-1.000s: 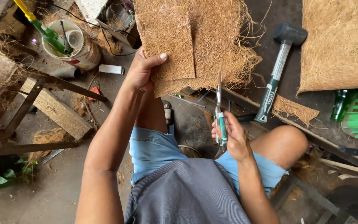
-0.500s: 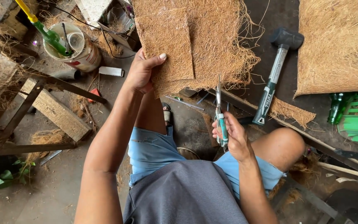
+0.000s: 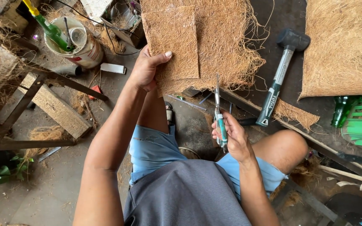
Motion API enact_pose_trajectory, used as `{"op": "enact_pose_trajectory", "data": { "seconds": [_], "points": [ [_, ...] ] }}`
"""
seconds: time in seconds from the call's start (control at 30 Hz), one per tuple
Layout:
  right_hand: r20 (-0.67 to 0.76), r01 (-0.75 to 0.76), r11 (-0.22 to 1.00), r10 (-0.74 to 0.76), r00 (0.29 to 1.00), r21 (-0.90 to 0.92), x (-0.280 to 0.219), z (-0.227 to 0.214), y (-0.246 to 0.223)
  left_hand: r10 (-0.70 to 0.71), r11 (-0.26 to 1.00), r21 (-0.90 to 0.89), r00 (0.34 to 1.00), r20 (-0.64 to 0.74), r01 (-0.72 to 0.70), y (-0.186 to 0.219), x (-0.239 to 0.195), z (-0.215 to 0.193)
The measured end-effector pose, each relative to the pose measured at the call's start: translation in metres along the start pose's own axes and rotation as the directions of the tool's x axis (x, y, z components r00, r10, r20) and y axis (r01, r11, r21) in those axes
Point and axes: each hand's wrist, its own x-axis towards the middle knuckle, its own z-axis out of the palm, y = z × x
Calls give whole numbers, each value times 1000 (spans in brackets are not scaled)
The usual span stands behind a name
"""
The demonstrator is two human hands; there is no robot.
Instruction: The person uses scissors to cut a rectangular piece of brown fibrous material into a smaller rectangular shape. They trim the edges and fold the piece to check alignment, then continue cutting to refine the shape.
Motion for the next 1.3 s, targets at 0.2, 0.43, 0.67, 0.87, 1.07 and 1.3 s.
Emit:
{"op": "enact_pose_trajectory", "data": {
  "seconds": [0.2,0.43,0.67,0.87,1.07,1.3],
  "points": [
    [-6,-3,1000,3,1000,1,-3,6,-15,-3,1000,-2,1000,-13,3,0,-4,3],
    [-5,11,1000,-11,1000,-2,-4,2,-9,-4,1000,3,1000,-4,4,9,-7,9],
    [-13,-88,994,87,996,-66,-6,11,-37,-80,997,-18,994,75,81,3,7,-16],
    [24,-19,997,21,1000,-73,-10,7,-31,-94,996,-5,993,66,94,-3,6,-16],
    [-3,-20,999,20,1000,-36,-9,8,-29,-96,995,-11,994,52,97,-7,9,-18],
    [55,107,994,-107,993,2,-9,5,-23,-82,997,-8,992,93,83,-8,7,-18]
  ]
}}
